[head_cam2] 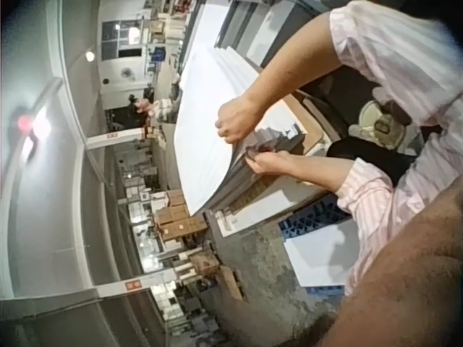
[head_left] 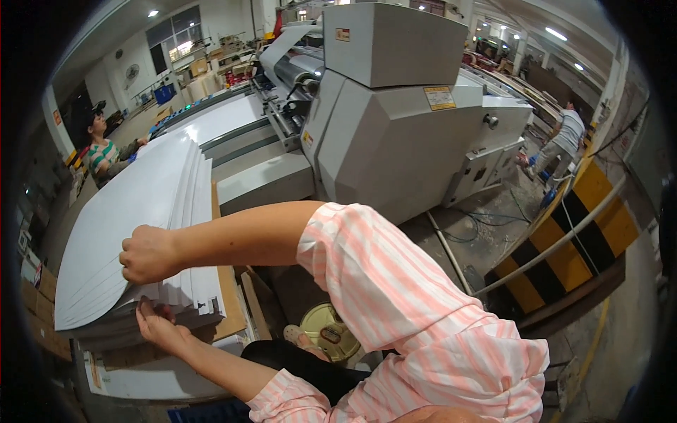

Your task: The recorder is flipping through and inspecting a stack of large white paper or cardstock sheets next to an industrial machine.

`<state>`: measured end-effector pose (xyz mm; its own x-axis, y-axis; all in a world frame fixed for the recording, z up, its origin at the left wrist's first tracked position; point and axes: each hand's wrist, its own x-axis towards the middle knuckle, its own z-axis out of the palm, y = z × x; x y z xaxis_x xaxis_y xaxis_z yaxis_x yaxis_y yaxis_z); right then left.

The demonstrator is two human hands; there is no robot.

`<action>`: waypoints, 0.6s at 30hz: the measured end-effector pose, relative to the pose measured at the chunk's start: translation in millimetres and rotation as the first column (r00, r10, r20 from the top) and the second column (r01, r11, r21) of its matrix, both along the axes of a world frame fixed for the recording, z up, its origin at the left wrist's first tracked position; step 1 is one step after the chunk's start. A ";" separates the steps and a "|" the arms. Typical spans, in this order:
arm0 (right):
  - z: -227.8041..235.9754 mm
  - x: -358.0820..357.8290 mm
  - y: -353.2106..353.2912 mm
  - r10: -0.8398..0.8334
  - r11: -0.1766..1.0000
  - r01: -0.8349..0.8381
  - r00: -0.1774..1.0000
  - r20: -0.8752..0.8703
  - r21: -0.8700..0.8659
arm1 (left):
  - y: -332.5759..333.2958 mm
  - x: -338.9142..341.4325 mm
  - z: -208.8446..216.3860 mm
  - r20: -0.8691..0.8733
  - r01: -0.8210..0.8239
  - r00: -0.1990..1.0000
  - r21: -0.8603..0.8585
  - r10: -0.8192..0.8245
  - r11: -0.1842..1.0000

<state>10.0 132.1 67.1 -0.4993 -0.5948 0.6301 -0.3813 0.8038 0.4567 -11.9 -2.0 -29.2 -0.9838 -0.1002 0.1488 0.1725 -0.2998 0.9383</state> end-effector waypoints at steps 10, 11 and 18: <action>15.0 -19.4 5.9 -0.170 0.925 0.270 0.923 0.345 -0.267 | 14.2 15.0 3.8 -0.033 0.055 0.998 -0.039 -0.057 0.998; 24.3 -21.8 0.4 -0.143 0.894 0.272 0.926 0.349 -0.356 | 7.8 9.1 -2.3 -0.042 0.046 0.998 -0.029 -0.048 0.999; 10.1 -9.5 -4.2 -0.058 0.938 0.126 0.976 0.210 -0.322 | 4.3 15.2 8.1 0.039 -0.064 0.997 -0.046 0.066 0.997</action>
<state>0.6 127.9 77.3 -0.6745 -0.3140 0.6682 -0.3527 0.9321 0.0820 3.2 2.3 -21.2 -0.9808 -0.1579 0.1147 0.1517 -0.2466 0.9572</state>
